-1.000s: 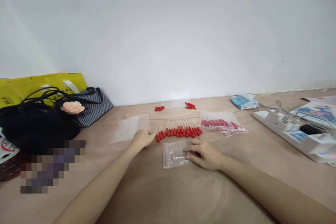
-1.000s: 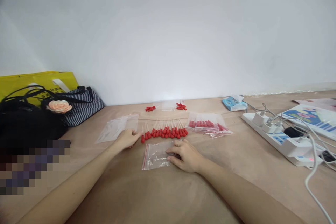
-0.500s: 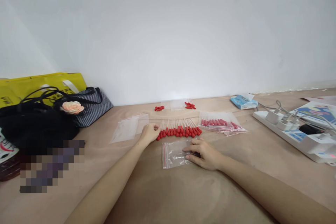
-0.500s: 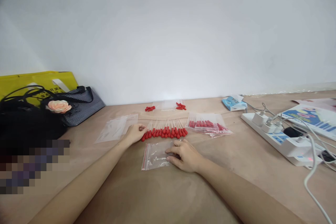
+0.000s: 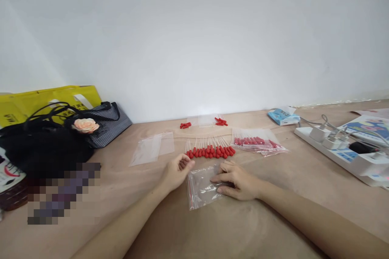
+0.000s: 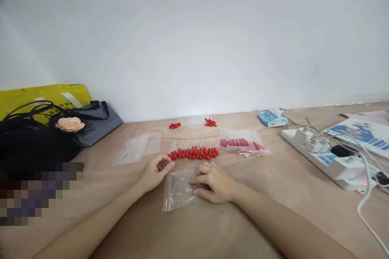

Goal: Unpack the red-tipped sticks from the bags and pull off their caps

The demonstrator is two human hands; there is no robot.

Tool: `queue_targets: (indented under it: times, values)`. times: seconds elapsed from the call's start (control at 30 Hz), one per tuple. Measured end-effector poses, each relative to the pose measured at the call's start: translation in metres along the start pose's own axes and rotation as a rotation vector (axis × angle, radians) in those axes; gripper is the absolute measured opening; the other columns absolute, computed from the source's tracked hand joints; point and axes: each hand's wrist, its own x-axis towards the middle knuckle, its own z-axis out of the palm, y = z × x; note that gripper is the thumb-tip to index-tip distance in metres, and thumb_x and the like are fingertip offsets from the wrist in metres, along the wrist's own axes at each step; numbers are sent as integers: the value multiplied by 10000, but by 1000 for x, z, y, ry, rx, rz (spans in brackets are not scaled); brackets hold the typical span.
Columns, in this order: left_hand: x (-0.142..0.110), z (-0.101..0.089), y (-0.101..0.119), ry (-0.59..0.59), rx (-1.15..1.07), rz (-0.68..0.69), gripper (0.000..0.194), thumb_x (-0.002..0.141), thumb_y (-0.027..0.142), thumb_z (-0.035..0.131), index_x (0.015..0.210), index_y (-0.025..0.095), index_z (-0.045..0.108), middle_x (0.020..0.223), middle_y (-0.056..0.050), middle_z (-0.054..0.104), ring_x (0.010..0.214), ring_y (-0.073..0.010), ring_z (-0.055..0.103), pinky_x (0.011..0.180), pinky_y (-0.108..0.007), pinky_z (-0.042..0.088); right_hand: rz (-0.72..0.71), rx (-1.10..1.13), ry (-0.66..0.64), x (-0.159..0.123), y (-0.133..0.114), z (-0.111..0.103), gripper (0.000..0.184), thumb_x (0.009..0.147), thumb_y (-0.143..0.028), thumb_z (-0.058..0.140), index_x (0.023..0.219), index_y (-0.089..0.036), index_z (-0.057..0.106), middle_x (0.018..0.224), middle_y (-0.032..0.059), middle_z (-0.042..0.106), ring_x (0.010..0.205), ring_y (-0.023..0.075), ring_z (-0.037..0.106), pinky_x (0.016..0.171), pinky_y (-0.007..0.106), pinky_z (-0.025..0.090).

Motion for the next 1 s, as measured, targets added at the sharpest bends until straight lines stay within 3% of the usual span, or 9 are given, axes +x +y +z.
queue_targets:
  times: [0.17, 0.3, 0.37, 0.5, 0.57, 0.7, 0.83, 0.9, 1.0]
  values:
    - [-26, 0, 35, -295, 138, 58, 381, 567, 352, 683, 874, 195, 523, 922, -38, 578, 847, -202, 526, 719, -291, 413, -55, 10, -27, 1, -6, 0, 377, 807, -423, 495, 1126, -231, 558, 902, 71, 516, 846, 186, 457, 751, 332, 364]
    - [-27, -12, 34, -398, 97, 21, 215, 658, 299, 575, 844, 199, 539, 797, -2, 590, 735, -164, 532, 629, -244, 404, -88, 24, 7, -2, -4, -1, 410, 787, -436, 518, 1122, -202, 554, 967, 87, 523, 872, 189, 468, 762, 330, 380]
    - [-19, -27, 17, -281, 51, 28, 151, 692, 316, 517, 737, 178, 555, 751, -5, 598, 682, -146, 533, 612, -229, 405, -61, -3, 85, -4, -2, -1, 375, 800, -416, 507, 1097, -193, 565, 978, 90, 528, 878, 184, 472, 770, 326, 380]
    - [3, -72, -38, 320, 31, -157, 304, 680, 404, 491, 861, 168, 550, 745, -18, 608, 618, -147, 555, 558, -221, 428, 14, -128, 271, -5, 8, 1, 247, 831, -339, 476, 987, -200, 608, 929, 73, 546, 830, 167, 486, 757, 330, 371]
    - [10, -94, -62, 507, 167, -305, 302, 682, 389, 489, 872, 165, 560, 628, -6, 594, 592, -158, 569, 574, -231, 443, 66, -196, 357, -5, 14, 2, 197, 825, -296, 483, 931, -203, 621, 902, 64, 552, 826, 169, 493, 756, 338, 364]
    - [14, -109, -84, 500, 452, -464, 218, 674, 325, 520, 792, 167, 613, 745, -80, 641, 843, -267, 590, 755, -360, 453, 200, -277, 468, -6, 26, 0, 151, 801, -242, 500, 864, -202, 631, 859, 58, 562, 800, 176, 501, 718, 334, 362]
    - [11, -99, -79, 596, 641, -365, 407, 762, 381, 420, 1062, 154, 575, 1275, -173, 433, 1225, -354, 303, 937, -523, 278, 303, -308, 541, -9, 35, -3, 146, 790, -232, 500, 822, -204, 640, 826, 54, 571, 783, 179, 500, 707, 326, 364]
    - [12, -94, -78, 436, 746, -252, 500, 805, 415, 340, 1227, 174, 458, 1383, -141, 303, 1283, -312, 219, 983, -517, 219, 352, -331, 563, -10, 38, -3, 147, 784, -230, 499, 806, -208, 642, 829, 52, 576, 800, 184, 501, 717, 326, 359]
    - [13, -90, -85, -10, 762, -231, 573, 796, 492, 329, 1291, 210, 386, 1378, -120, 327, 1283, -295, 246, 997, -518, 208, 438, -378, 562, -10, 42, -3, 157, 783, -250, 493, 799, -215, 645, 834, 50, 576, 821, 192, 501, 740, 332, 349]
